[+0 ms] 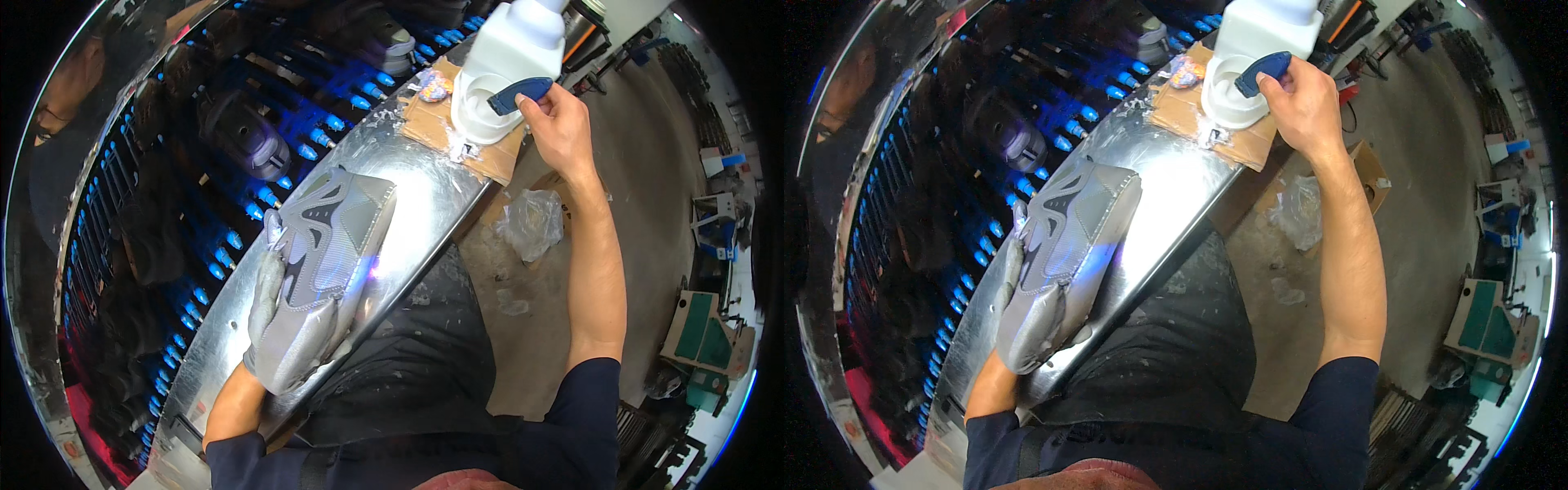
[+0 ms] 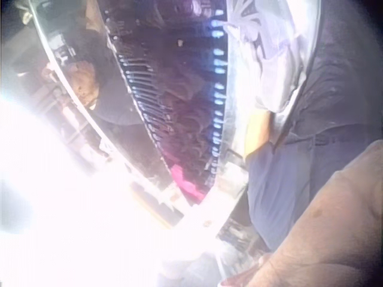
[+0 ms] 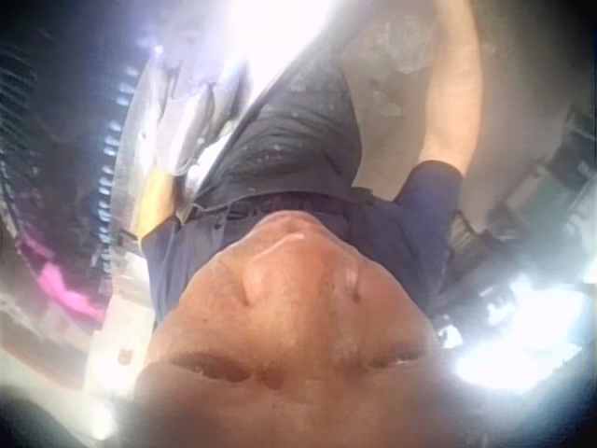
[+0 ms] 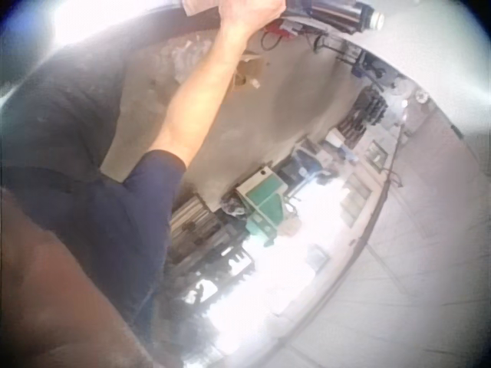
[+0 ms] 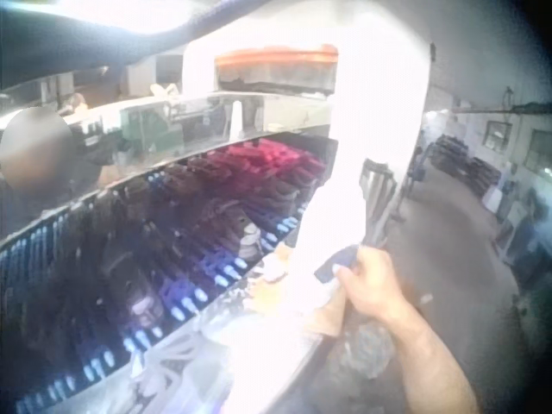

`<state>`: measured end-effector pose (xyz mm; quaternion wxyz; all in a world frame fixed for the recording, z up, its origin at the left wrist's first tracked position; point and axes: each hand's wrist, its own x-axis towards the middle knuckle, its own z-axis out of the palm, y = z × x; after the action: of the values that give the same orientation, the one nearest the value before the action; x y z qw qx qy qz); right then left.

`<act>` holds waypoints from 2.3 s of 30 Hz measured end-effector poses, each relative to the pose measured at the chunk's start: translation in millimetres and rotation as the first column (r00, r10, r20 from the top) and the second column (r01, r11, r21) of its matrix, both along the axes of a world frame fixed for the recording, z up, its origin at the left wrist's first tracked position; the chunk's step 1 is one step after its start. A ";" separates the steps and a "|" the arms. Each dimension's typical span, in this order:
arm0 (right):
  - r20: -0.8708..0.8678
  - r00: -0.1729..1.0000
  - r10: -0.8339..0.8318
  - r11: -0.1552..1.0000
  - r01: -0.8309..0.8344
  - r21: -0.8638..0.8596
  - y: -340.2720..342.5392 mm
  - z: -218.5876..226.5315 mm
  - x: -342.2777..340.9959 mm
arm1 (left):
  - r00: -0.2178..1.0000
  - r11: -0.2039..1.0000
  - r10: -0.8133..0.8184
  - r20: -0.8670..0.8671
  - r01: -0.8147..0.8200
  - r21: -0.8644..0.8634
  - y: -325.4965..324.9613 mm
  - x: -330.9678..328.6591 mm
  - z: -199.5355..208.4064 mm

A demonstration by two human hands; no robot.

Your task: The person uses a blue brush to scrub the upper and side panels of a grey sneaker held in the left hand. The person repeatedly dips the brush into a white liquid container and continues scrubbing different areas of the shoe on a metal workbench.

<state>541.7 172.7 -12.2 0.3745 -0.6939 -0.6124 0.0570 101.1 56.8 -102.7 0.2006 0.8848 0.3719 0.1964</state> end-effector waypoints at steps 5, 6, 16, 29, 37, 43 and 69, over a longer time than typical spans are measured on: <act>0.241 0.970 0.023 0.980 0.025 -0.196 23.0 -8.2 -8.8 | 0.992 0.994 0.002 0.123 0.012 -0.111 16.2 -3.1 -28.2; 0.227 0.973 0.042 0.989 -0.009 -0.145 27.1 -15.9 -4.4 | 0.990 0.991 0.002 0.139 0.016 -0.129 18.5 -4.1 -31.8; -0.567 0.814 -0.127 0.991 0.086 -0.098 13.3 -21.9 33.5 | 0.972 0.965 0.048 0.232 0.015 -0.261 24.8 -23.0 -41.7; -0.982 0.081 0.169 0.953 -0.270 0.141 -65.1 -84.7 -3.2 | 0.879 0.850 0.298 0.374 -0.066 -0.523 21.3 -48.6 -42.9; -0.763 0.517 0.388 0.919 -0.273 0.283 -160.2 -78.9 -136.3 | 0.944 0.862 0.158 0.291 0.012 -0.506 27.2 -24.9 -15.7; -0.435 0.686 0.583 0.804 -0.411 0.430 -161.4 -76.4 -149.0 | 0.979 0.883 0.016 0.204 0.082 -0.462 30.3 -7.8 -2.0; -0.338 0.849 0.405 0.888 -0.277 0.368 -131.3 -66.8 -129.9 | 0.992 0.963 0.084 0.097 -0.056 -0.262 30.4 -24.6 -20.9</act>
<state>411.9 41.4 -79.0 0.5795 -0.4787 -0.6370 0.1708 76.5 87.2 -123.6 0.3269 0.8256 0.4141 0.2003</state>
